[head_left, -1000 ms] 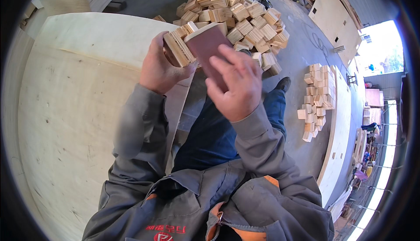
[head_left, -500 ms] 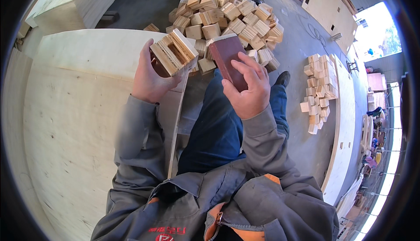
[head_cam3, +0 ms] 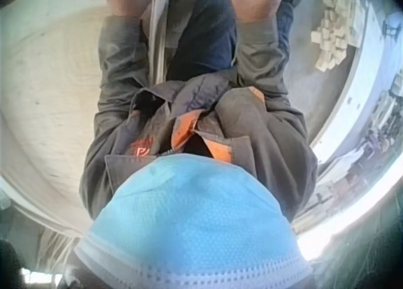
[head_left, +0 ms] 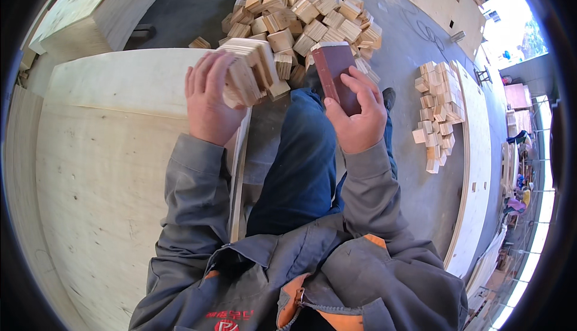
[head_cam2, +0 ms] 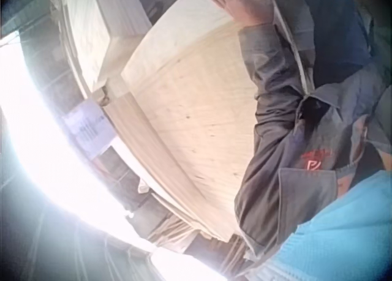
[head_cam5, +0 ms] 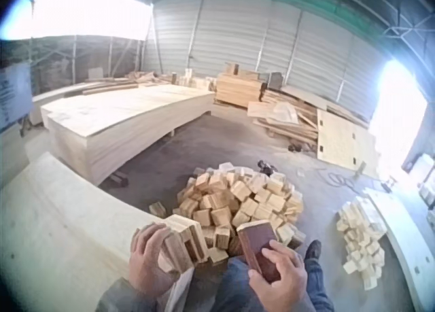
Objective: The person sits on the floor and sands small wooden blocks one at a time using a sanding block. They repeatedly pick up blocks from a pile, sand multiple faces, and place the finished blocks into a separate pile.
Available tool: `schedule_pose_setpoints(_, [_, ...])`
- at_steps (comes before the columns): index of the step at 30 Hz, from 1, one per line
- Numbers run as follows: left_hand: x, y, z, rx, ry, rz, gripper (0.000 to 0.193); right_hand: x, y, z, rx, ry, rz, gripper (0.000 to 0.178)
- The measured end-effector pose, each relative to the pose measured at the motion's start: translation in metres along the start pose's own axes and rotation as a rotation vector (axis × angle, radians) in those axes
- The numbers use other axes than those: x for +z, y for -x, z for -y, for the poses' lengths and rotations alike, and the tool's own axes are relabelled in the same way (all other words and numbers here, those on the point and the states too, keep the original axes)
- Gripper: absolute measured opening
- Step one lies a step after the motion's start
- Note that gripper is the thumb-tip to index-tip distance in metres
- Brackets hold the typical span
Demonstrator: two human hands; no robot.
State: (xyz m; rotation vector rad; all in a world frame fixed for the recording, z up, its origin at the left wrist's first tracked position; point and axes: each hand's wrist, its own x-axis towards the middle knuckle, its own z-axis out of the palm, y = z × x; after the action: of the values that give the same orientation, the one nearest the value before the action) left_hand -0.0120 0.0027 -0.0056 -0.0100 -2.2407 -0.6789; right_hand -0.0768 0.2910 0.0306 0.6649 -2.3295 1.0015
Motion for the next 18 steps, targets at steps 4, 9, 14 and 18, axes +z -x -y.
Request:
schedule_pose_setpoints(4, [0.0,0.001,0.007,-0.062,0.022,-0.112,0.108,-0.005,0.0,0.002,0.091,-0.057,0.04,0.053])
schedule_pose_setpoints(9, [-0.005,0.004,0.015,-0.205,0.145,-0.112,0.107,0.003,0.001,0.005,0.042,-0.11,0.042,0.054])
schedule_pose_setpoints(14, [-0.003,0.008,0.025,-0.39,0.513,-0.045,0.101,0.009,0.001,0.014,0.031,-0.157,0.099,0.054])
schedule_pose_setpoints(18, [-0.008,0.001,0.016,-0.469,0.684,0.12,0.102,0.008,-0.006,0.032,-0.005,-0.182,0.167,0.053])
